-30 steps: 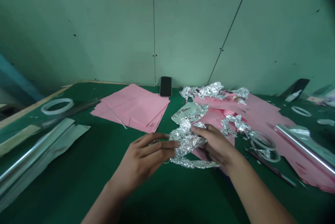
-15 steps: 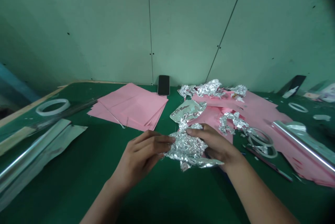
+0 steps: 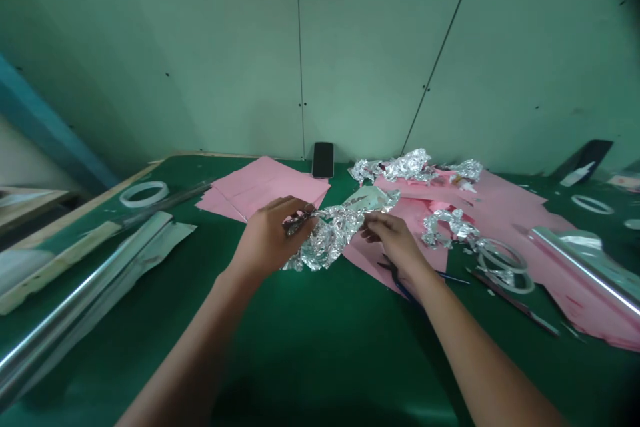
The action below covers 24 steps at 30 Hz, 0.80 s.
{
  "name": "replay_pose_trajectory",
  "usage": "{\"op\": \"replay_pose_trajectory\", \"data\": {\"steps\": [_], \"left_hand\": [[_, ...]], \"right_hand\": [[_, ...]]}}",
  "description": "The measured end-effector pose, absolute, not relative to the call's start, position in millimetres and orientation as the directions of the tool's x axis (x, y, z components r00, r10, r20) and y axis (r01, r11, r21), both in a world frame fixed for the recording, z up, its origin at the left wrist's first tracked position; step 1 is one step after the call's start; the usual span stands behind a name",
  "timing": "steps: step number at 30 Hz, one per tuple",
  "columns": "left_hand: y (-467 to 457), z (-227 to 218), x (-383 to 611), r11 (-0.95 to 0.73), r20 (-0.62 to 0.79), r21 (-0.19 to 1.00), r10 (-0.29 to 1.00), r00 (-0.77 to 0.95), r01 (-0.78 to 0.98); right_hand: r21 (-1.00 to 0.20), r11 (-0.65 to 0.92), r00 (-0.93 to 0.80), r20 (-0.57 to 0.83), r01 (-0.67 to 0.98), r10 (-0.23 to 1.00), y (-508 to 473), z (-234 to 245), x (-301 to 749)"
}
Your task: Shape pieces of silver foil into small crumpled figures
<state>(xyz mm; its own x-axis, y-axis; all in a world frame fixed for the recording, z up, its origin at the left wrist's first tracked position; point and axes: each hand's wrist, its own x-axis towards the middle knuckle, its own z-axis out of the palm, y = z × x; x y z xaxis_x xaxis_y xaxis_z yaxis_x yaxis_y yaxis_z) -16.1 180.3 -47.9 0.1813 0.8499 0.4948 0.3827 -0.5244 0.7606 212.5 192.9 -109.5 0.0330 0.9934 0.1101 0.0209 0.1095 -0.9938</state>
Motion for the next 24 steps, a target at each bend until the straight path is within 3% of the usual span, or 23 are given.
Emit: {"op": "replay_pose_trajectory", "data": {"steps": [9,18,21,24], "left_hand": [[205.1,-64.1,-16.8,-0.582,0.493,0.576,0.808,0.324,0.575],[213.1,-64.6,-10.3,-0.582,0.454,0.568,0.811,0.369,0.582],[214.4,-66.1,-15.4,-0.582,0.523,0.618,0.806,0.276,0.528],[216.9,-75.1,-24.8,-0.599,0.637,0.726,0.771,-0.002,0.338]], "right_hand": [[-0.964,0.105,0.086,0.13,0.246,0.988,199.4,-117.3,219.9],[-0.911,0.036,0.122,0.094,0.411,0.988,199.1,-115.1,222.9],[-0.894,0.072,0.167,0.161,0.443,0.973,197.8,-110.7,225.9],[-0.827,0.098,0.233,0.266,0.553,0.935,200.4,-110.5,235.2]]}}
